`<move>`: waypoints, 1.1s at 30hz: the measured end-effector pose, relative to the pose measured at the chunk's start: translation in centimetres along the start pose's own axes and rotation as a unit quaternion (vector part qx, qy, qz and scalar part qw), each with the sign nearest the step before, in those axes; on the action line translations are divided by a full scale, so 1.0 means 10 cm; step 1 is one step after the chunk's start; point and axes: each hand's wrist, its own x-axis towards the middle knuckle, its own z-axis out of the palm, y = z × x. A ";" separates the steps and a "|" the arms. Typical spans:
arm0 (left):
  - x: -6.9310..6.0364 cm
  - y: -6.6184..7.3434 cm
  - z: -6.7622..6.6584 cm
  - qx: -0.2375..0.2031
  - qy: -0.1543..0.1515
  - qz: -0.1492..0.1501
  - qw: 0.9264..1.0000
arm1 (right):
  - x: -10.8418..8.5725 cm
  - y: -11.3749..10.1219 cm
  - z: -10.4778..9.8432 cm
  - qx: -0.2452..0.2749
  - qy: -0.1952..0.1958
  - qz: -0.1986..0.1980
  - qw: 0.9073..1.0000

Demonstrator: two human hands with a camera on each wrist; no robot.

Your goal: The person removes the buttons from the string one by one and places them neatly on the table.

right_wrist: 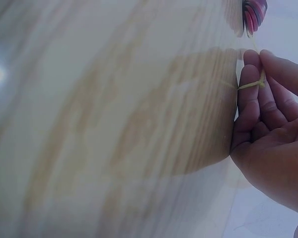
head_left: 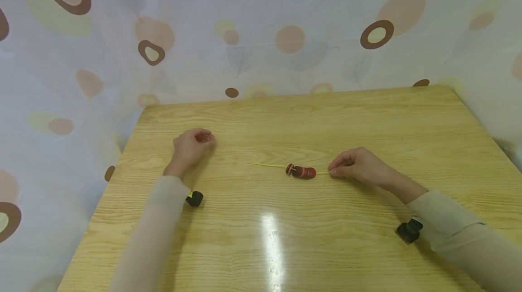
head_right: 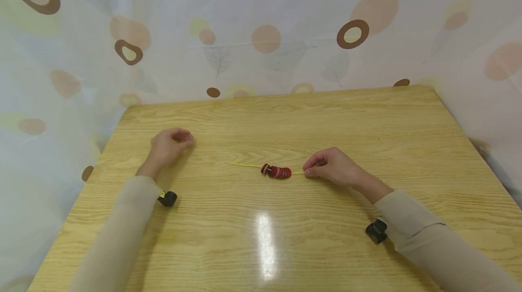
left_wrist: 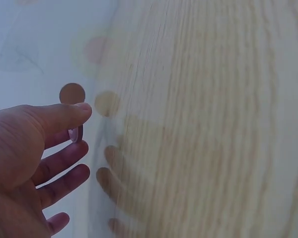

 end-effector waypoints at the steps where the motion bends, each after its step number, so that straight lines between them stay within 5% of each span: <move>1: 0.01 -0.02 -0.01 0.003 0.002 -0.003 1.000 | 0.00 0.00 0.00 -0.001 0.001 -0.001 1.000; 17: 0.16 -0.14 -0.08 0.018 0.016 -0.023 0.999 | 0.01 0.01 0.02 -0.011 0.004 -0.002 1.000; 33: 0.23 -0.17 -0.10 0.004 -0.004 -0.055 0.998 | 0.00 0.02 0.02 -0.003 -0.001 -0.001 1.000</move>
